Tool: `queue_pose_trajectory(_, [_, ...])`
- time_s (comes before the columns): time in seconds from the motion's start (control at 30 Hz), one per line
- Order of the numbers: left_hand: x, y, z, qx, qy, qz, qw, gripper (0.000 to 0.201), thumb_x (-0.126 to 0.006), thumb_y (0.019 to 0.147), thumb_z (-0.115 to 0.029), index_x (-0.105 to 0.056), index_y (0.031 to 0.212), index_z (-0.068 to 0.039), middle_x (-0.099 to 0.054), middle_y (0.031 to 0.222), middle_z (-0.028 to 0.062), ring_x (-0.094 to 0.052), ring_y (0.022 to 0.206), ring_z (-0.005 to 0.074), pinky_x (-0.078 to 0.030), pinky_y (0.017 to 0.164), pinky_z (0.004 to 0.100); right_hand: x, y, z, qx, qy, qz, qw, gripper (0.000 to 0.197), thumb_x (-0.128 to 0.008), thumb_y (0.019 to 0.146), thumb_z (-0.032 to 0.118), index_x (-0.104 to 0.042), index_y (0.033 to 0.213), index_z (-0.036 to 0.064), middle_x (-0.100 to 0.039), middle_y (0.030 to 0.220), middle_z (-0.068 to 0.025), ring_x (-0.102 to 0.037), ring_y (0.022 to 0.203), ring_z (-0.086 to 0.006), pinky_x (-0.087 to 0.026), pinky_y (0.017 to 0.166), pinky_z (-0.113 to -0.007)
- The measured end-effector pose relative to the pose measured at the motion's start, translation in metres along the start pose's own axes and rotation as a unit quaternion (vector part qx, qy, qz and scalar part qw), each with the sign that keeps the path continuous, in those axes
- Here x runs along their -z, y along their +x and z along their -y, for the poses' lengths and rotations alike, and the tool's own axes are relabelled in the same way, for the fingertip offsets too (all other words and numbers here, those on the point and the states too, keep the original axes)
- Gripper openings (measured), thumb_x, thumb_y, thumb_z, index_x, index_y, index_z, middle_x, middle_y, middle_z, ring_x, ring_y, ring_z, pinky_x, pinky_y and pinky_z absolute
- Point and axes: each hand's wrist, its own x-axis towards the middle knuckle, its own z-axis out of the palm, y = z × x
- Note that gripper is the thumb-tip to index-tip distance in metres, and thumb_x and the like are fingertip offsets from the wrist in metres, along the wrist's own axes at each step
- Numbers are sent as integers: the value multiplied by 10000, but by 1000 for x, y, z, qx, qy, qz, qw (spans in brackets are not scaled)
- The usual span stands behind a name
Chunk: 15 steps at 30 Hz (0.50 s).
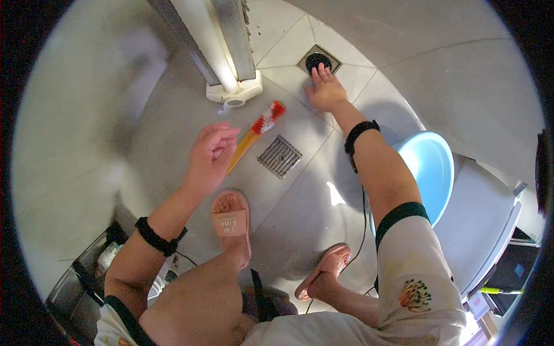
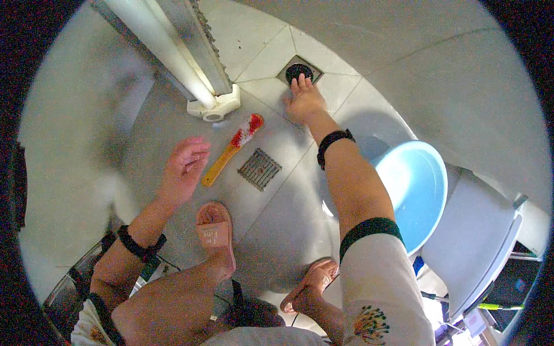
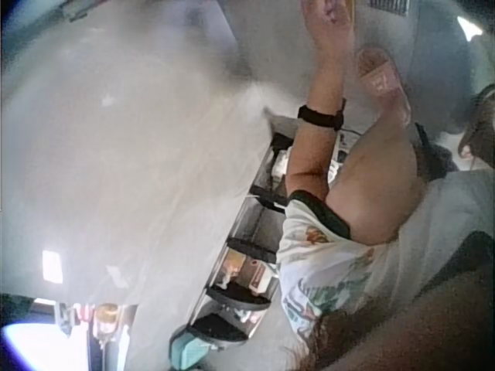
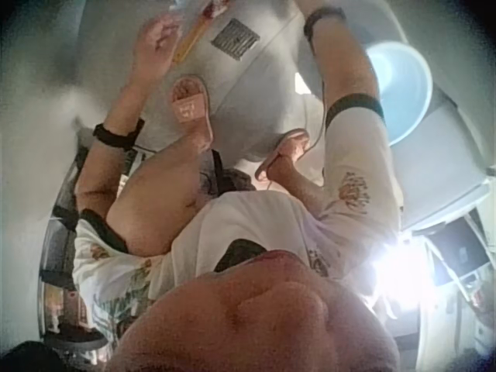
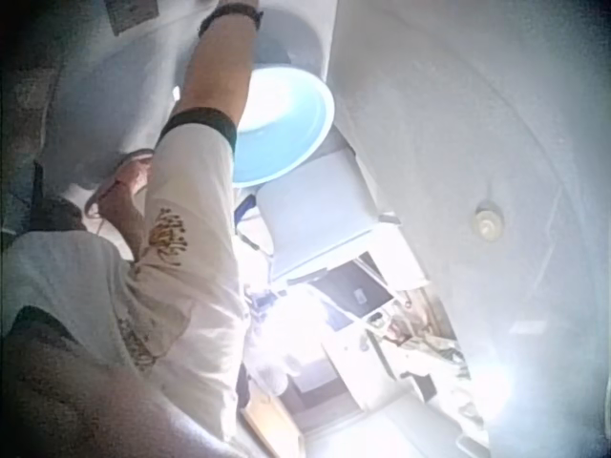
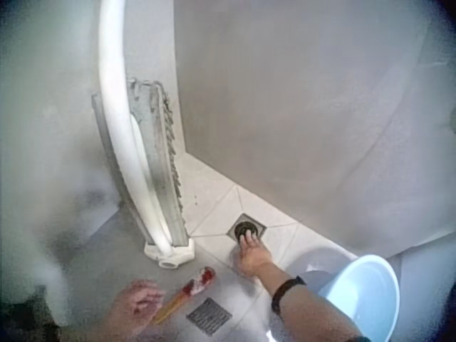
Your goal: The person cleans a floor drain by removing the grate and a filter, scrubbing them with a brush and soapy water, and then reassembling the drain components.
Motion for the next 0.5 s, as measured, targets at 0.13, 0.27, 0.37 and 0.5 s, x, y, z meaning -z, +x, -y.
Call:
queue_pose_trajectory(0.13, [-4,-1,-10,24,-9,11,1000,233,-534,896,-56,-549,1127,-41,-464,1250,114,-571,1057,225,-490,885,324,15,-2,-5,19,8,6,1000,691,-419,898,435,-223,1427,36,-159,1491,-199,-187,1378,-319,-182,1126,-357])
queue_pose_trajectory(0.27, [-8,1,-15,7,5,27,1000,231,-530,893,-51,-552,1122,-46,-477,1243,100,-577,1044,221,-490,884,325,9,-42,22,5,173,-94,980,778,-604,800,437,-299,1388,28,-280,1427,-229,-328,1294,-363,-268,1085,-390])
queue_pose_trajectory(0.37, [-6,2,-11,1,-3,18,1000,234,-527,888,-40,-556,1120,-50,-490,1224,89,-579,1032,211,-490,879,323,-8,-114,73,55,206,-87,973,801,-704,729,409,-361,1343,26,-398,1332,-200,-412,1210,-361,-345,1019,-419])
queue_pose_trajectory(0.5, [-5,6,-13,-4,22,14,1000,234,-531,880,-33,-567,1111,-55,-486,1216,80,-579,999,199,-486,868,321,-27,-174,100,55,168,-55,983,848,-761,648,389,-390,1319,28,-425,1274,-179,-430,1159,-363,-388,959,-435])
